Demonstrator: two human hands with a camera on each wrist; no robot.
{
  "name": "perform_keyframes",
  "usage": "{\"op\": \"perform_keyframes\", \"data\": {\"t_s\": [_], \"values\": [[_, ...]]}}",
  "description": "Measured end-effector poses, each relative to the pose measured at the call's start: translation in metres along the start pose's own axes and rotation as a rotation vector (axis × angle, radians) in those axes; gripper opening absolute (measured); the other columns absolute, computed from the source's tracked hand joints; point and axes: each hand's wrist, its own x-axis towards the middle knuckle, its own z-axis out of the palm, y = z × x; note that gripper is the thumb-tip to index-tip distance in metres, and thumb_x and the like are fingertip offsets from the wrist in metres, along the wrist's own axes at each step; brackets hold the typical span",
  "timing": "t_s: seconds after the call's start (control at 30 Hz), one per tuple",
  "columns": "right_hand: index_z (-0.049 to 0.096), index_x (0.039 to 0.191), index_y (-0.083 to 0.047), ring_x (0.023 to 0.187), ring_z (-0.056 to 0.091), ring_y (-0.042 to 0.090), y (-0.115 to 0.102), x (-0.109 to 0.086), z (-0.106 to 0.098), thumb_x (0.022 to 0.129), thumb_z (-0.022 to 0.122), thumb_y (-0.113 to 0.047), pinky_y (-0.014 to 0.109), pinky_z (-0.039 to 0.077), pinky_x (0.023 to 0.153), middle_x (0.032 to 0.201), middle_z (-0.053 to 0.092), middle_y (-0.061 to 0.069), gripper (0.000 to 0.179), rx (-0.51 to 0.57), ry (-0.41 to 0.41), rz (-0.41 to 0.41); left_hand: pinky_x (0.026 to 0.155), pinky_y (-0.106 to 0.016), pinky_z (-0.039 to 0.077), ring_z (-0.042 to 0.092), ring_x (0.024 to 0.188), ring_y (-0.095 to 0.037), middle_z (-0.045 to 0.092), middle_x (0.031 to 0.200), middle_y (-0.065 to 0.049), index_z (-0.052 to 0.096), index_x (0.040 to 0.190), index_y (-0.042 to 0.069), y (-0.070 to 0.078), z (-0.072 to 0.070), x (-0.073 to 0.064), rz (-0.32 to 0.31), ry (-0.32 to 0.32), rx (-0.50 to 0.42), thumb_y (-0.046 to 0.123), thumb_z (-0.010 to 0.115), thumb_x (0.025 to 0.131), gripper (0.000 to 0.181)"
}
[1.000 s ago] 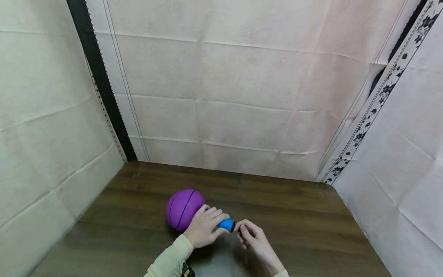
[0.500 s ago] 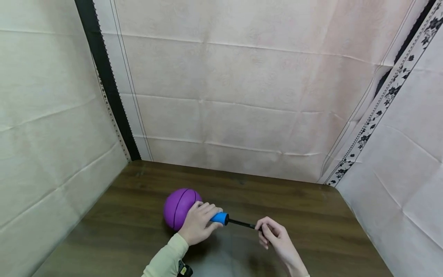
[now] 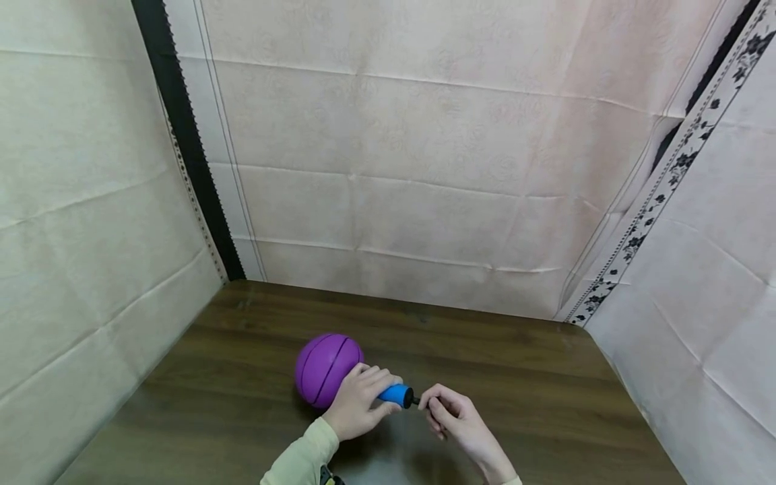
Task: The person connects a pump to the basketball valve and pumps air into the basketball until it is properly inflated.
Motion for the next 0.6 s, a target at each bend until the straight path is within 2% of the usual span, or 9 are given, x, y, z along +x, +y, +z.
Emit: {"op": "perform_keyframes", "data": {"t_s": [0.03, 0.13, 0.27, 0.4, 0.5, 0.6], "values": [[0.05, 0.108, 0.011, 0.055, 0.039, 0.013, 0.0, 0.0, 0.001, 0.105, 0.037, -0.012, 0.031, 0.034, 0.046, 0.07, 0.038, 0.023, 0.027, -0.023, 0.001, 0.028, 0.086, -0.028, 0.041, 0.056, 0.086, -0.004, 0.066, 0.098, 0.012, 0.064, 0.11, 0.022, 0.0, 0.0, 0.0, 0.004, -0.009, 0.015, 0.049, 0.058, 0.092, 0.034], [0.051, 0.111, 0.011, 0.053, 0.041, 0.008, 0.004, 0.0, 0.002, 0.105, 0.038, -0.019, 0.028, 0.037, 0.047, 0.067, 0.042, 0.015, 0.033, -0.086, 0.014, 0.11, 0.087, -0.029, 0.04, 0.057, 0.088, -0.004, 0.066, 0.099, 0.013, 0.064, 0.112, 0.023, -0.004, -0.003, -0.001, 0.017, -0.041, 0.06, 0.052, 0.055, 0.092, 0.036], [0.053, 0.115, 0.005, 0.057, 0.045, 0.003, 0.012, -0.002, 0.006, 0.105, 0.039, -0.026, 0.03, 0.039, 0.049, 0.076, 0.048, 0.002, 0.035, -0.091, 0.016, 0.195, 0.089, -0.033, 0.041, 0.056, 0.091, -0.004, 0.066, 0.098, 0.014, 0.065, 0.111, 0.023, -0.009, -0.006, -0.005, 0.031, -0.064, 0.088, 0.054, 0.052, 0.093, 0.038], [0.052, 0.117, 0.005, 0.06, 0.045, 0.004, 0.011, -0.006, 0.004, 0.106, 0.037, -0.022, 0.03, 0.04, 0.05, 0.081, 0.05, 0.004, 0.032, -0.047, 0.007, 0.161, 0.09, -0.034, 0.041, 0.056, 0.092, -0.003, 0.066, 0.1, 0.015, 0.065, 0.112, 0.023, -0.01, -0.008, -0.004, 0.028, -0.084, 0.06, 0.053, 0.052, 0.093, 0.037], [0.051, 0.118, 0.005, 0.061, 0.045, 0.006, 0.003, -0.013, -0.002, 0.106, 0.036, -0.018, 0.029, 0.039, 0.05, 0.079, 0.051, 0.003, 0.03, 0.001, 0.045, 0.112, 0.09, -0.033, 0.041, 0.055, 0.092, -0.003, 0.065, 0.101, 0.015, 0.063, 0.114, 0.024, -0.009, -0.011, 0.0, -0.016, -0.109, 0.031, 0.052, 0.051, 0.094, 0.036], [0.052, 0.114, 0.005, 0.057, 0.04, 0.013, -0.003, -0.02, -0.009, 0.105, 0.036, -0.011, 0.03, 0.036, 0.047, 0.07, 0.046, 0.005, 0.024, 0.035, 0.078, 0.022, 0.089, -0.031, 0.041, 0.055, 0.092, -0.003, 0.065, 0.102, 0.014, 0.062, 0.114, 0.025, -0.009, -0.014, 0.001, -0.07, -0.116, 0.026, 0.053, 0.051, 0.094, 0.036]]}}
